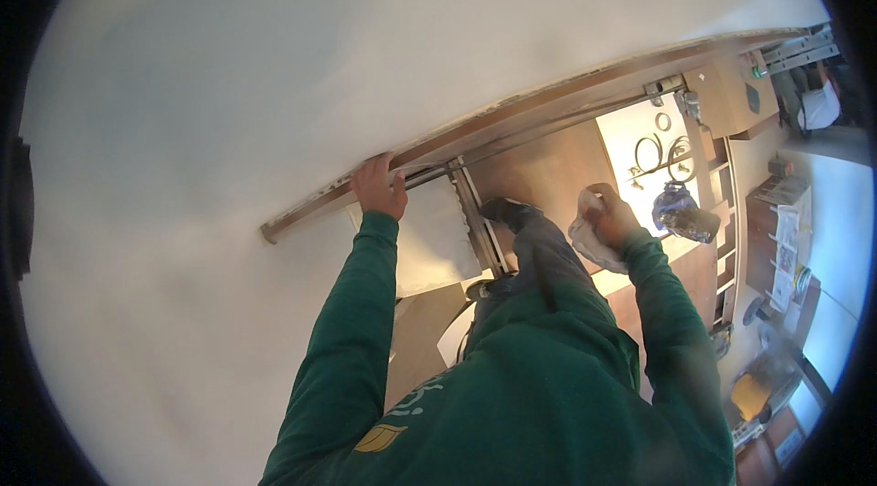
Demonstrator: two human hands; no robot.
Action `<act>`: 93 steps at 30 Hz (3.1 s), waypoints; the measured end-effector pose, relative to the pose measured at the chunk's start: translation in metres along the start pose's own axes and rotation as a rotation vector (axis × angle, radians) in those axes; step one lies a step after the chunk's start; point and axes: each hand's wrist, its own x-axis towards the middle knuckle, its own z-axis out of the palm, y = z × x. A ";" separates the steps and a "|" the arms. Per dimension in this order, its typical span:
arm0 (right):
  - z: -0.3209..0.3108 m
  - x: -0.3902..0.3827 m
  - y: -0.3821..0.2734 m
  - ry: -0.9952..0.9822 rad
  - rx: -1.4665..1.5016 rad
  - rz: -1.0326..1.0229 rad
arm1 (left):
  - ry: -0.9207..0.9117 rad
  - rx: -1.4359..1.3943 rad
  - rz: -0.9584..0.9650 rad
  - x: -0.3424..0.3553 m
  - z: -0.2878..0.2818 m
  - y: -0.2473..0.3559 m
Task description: The person positions a long wooden shelf against a wall, aligns it with brackets, and wipes the surface with a cloth. The person repeatedly adjusts the shelf's position and cleans the wall area above it.
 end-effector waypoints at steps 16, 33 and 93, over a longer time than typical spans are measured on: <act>0.089 0.085 -0.149 -0.031 -0.145 -0.641 | -0.171 -0.097 -0.313 0.014 0.010 0.047; 0.205 0.117 -0.210 0.139 -0.444 -0.548 | -0.259 0.201 -0.322 -0.011 -0.038 -0.034; 0.235 0.100 -0.234 -0.059 -0.106 -0.532 | -0.209 0.476 -0.288 -0.033 -0.053 -0.071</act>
